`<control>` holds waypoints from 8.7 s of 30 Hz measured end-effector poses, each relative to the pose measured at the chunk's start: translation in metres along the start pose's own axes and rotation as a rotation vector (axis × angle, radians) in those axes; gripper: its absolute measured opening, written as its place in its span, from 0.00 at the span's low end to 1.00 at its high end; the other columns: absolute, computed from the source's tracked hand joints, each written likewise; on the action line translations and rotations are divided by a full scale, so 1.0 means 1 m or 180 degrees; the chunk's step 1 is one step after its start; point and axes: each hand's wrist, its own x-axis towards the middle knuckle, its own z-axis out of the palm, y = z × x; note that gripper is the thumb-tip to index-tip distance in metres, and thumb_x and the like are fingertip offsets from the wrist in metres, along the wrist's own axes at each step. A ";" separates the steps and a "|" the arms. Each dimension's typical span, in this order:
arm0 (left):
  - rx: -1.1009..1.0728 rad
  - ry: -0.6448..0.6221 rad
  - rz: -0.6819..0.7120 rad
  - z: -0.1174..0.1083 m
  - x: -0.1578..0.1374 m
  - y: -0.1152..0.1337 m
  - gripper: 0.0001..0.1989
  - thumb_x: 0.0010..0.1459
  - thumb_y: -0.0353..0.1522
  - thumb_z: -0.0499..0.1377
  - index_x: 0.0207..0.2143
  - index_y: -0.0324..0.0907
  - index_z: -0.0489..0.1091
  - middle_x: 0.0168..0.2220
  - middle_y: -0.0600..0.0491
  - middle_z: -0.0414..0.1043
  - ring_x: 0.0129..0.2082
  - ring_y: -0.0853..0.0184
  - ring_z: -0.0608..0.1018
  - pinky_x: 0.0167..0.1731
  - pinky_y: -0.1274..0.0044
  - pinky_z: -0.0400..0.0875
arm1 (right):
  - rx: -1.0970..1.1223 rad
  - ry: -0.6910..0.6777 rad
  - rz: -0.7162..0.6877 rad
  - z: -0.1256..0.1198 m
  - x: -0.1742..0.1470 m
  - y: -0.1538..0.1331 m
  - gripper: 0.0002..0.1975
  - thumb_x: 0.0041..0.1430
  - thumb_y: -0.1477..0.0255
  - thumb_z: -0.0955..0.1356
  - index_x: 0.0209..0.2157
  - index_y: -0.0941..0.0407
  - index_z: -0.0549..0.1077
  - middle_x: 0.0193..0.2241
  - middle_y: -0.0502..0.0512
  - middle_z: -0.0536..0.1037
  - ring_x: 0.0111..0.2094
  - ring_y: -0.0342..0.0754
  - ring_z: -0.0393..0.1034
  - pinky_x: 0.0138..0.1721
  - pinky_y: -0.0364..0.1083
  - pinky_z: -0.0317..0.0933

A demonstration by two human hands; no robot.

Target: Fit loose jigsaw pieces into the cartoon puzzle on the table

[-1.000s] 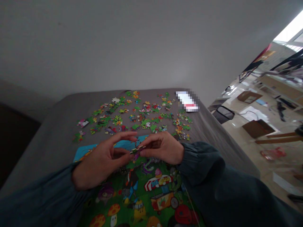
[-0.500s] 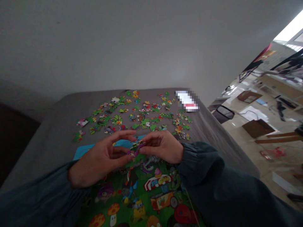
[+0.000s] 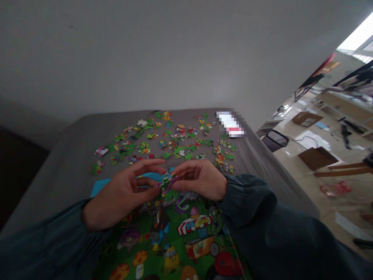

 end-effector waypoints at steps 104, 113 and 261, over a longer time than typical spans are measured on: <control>0.1212 -0.0149 0.0948 0.007 -0.009 -0.005 0.29 0.64 0.33 0.60 0.65 0.67 0.66 0.51 0.60 0.83 0.36 0.68 0.87 0.36 0.82 0.83 | -0.1539 -0.0234 -0.1367 0.000 -0.005 0.006 0.11 0.61 0.77 0.72 0.47 0.58 0.76 0.48 0.57 0.76 0.35 0.40 0.78 0.41 0.46 0.79; 0.0815 -0.0321 0.0562 0.011 -0.010 -0.004 0.30 0.62 0.33 0.62 0.65 0.62 0.66 0.35 0.60 0.85 0.26 0.70 0.84 0.23 0.87 0.77 | -0.1489 -0.0235 -0.1270 0.003 -0.006 0.006 0.13 0.60 0.78 0.72 0.47 0.57 0.75 0.47 0.56 0.76 0.36 0.40 0.79 0.42 0.45 0.79; 0.1103 -0.1180 -0.0349 -0.043 -0.030 0.014 0.23 0.54 0.42 0.68 0.53 0.52 0.77 0.32 0.56 0.83 0.31 0.61 0.85 0.30 0.75 0.79 | -0.1693 -0.0813 0.0080 0.049 -0.020 0.011 0.26 0.59 0.72 0.73 0.59 0.58 0.71 0.37 0.55 0.85 0.27 0.41 0.72 0.28 0.40 0.64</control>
